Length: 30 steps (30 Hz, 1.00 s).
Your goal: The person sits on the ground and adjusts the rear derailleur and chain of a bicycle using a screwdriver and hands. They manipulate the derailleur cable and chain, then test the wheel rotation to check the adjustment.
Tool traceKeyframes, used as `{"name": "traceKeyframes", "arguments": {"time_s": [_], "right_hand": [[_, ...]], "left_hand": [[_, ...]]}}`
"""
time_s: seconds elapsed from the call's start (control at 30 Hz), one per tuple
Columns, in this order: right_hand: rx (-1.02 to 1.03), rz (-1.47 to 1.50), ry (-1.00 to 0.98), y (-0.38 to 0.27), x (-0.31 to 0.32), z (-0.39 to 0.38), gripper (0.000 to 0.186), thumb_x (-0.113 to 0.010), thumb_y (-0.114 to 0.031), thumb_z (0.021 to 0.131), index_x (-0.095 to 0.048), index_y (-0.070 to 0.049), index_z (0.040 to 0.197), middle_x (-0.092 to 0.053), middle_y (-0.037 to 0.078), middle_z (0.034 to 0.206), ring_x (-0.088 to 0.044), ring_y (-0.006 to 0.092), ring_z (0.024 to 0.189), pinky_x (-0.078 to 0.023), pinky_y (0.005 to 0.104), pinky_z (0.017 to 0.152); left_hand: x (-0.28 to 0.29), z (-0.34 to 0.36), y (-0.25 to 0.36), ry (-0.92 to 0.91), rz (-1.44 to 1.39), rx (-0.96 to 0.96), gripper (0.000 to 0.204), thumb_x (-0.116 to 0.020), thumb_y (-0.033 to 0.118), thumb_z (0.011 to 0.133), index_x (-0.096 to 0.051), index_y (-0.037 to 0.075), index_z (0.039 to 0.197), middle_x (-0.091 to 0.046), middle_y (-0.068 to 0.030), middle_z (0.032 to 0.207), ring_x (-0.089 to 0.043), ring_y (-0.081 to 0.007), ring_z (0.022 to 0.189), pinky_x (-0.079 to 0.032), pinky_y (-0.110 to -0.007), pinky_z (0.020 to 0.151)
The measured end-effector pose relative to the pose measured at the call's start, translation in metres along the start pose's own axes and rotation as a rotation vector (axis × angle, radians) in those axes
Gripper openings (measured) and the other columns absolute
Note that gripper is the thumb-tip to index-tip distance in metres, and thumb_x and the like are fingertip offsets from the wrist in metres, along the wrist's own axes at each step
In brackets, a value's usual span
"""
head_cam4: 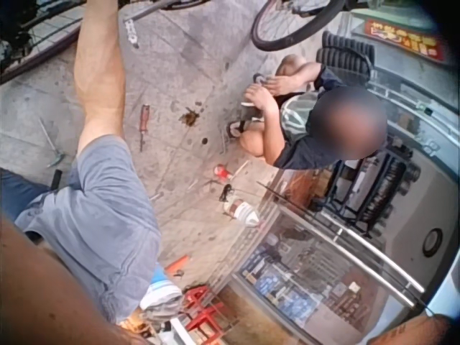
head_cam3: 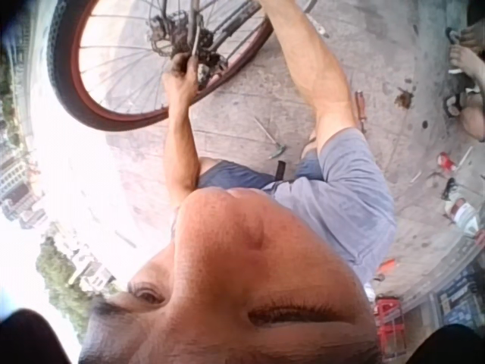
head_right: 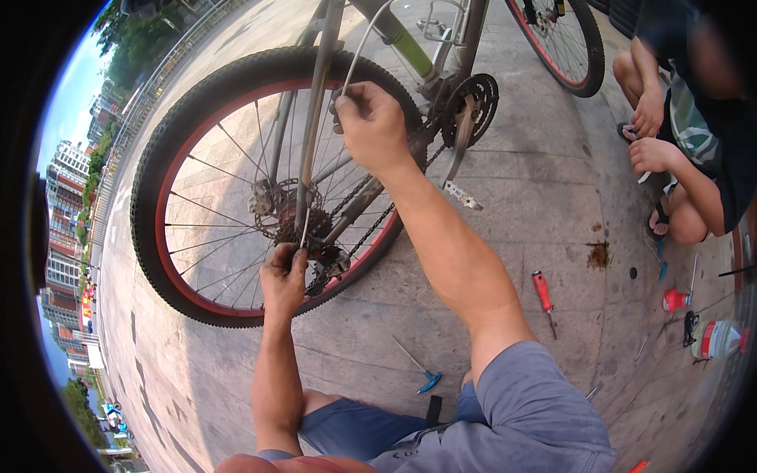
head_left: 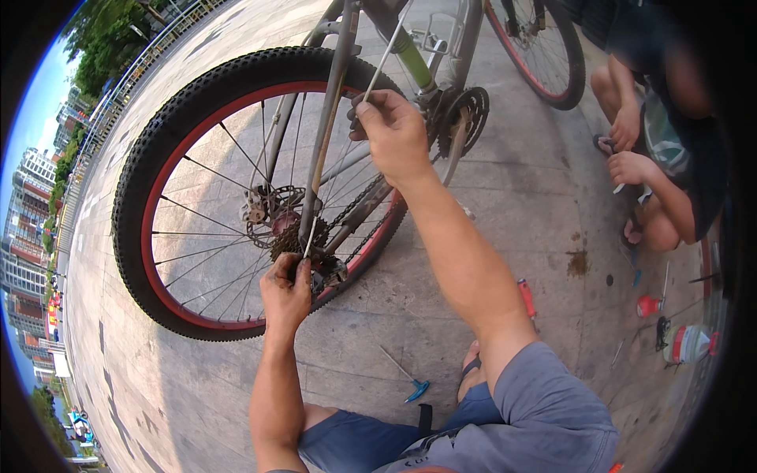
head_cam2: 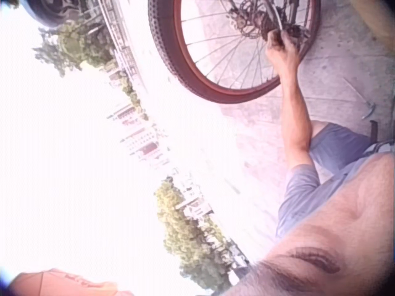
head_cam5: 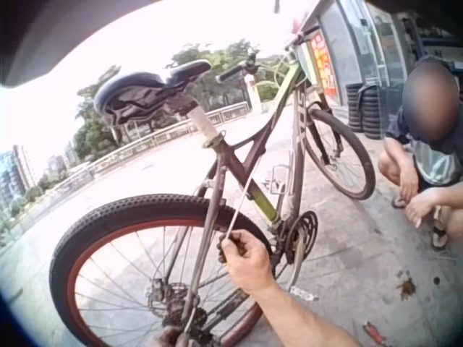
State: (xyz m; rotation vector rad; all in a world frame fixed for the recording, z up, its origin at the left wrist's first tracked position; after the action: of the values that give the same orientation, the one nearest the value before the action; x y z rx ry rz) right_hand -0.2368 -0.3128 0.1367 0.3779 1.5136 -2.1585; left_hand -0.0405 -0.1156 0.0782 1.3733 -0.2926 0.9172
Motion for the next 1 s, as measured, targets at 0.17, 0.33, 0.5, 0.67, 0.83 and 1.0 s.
{"name": "traceKeyframes", "arguments": {"time_s": [0.17, 0.33, 0.5, 0.67, 0.83, 1.0], "right_hand": [[-0.009, 0.083, -0.03, -0.006, -0.005, -0.001, 0.009, -0.056, -0.006, 0.092, -0.06, 0.0, 0.098, -0.063, 0.005, 0.087, -0.06, 0.011, 0.078, -0.054, 0.0267, 0.065], [0.017, -0.042, 0.052, 0.001, -0.001, 0.002, 0.01, -0.057, -0.006, 0.092, -0.06, 0.0, 0.099, -0.063, 0.004, 0.086, -0.06, 0.0096, 0.077, -0.054, 0.026, 0.064], [0.093, -0.238, 0.124, 0.007, 0.003, 0.009, 0.011, -0.058, -0.006, 0.091, -0.06, 0.001, 0.099, -0.062, 0.002, 0.084, -0.058, 0.0079, 0.072, -0.053, 0.0244, 0.062], [0.021, -0.171, -0.016, 0.004, 0.004, 0.013, 0.009, -0.059, -0.007, 0.09, -0.06, 0.0, 0.095, -0.061, 0.001, 0.078, -0.056, 0.0068, 0.068, -0.05, 0.0231, 0.06], [0.053, -0.156, -0.093, -0.013, -0.002, 0.016, 0.01, -0.058, -0.009, 0.091, -0.058, 0.001, 0.093, -0.059, 0.001, 0.078, -0.056, 0.0071, 0.066, -0.05, 0.023, 0.059], [0.046, -0.17, -0.039, -0.012, -0.008, 0.016, 0.012, -0.057, -0.009, 0.091, -0.058, 0.003, 0.095, -0.059, 0.003, 0.078, -0.056, 0.0076, 0.066, -0.053, 0.024, 0.057]], "left_hand": [[0.0, -0.001, 0.006, 0.007, -0.015, 0.031, 0.014, -0.063, 0.01, 0.087, -0.062, -0.004, 0.085, -0.061, -0.0055, 0.07, -0.051, -0.0092, 0.065, -0.044, -0.026, 0.061], [0.001, -0.001, 0.01, 0.039, 0.004, 0.013, 0.012, -0.063, 0.008, 0.086, -0.061, -0.004, 0.085, -0.061, -0.0108, 0.068, -0.053, -0.0117, 0.061, -0.045, -0.028, 0.059], [0.001, -0.001, 0.007, 0.048, 0.014, -0.021, 0.012, -0.063, 0.007, 0.086, -0.061, -0.004, 0.084, -0.061, -0.0086, 0.068, -0.052, -0.0108, 0.062, -0.045, -0.028, 0.059], [-0.001, -0.002, -0.002, 0.047, -0.08, 0.029, 0.013, -0.063, 0.008, 0.086, -0.061, -0.004, 0.082, -0.06, -0.0075, 0.066, -0.051, -0.0103, 0.062, -0.044, -0.027, 0.059], [-0.006, -0.001, -0.009, 0.058, -0.087, 0.018, 0.015, -0.064, 0.009, 0.086, -0.061, -0.004, 0.08, -0.059, -0.007, 0.064, -0.05, -0.0104, 0.06, -0.044, -0.028, 0.057], [-0.005, 0.0, -0.01, 0.092, -0.07, -0.008, 0.013, -0.064, 0.008, 0.086, -0.061, -0.003, 0.081, -0.06, -0.0092, 0.065, -0.052, -0.0126, 0.059, -0.044, -0.028, 0.057]]}}
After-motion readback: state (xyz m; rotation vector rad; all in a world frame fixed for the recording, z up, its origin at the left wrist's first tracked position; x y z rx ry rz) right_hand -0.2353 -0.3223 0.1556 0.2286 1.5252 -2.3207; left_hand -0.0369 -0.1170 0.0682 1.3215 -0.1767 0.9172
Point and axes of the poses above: each hand's wrist, its own z-axis towards the middle knuckle, its own x-axis out of the back of the hand, y = z × x, the point moved 8 cm from there along z, towards the middle knuckle
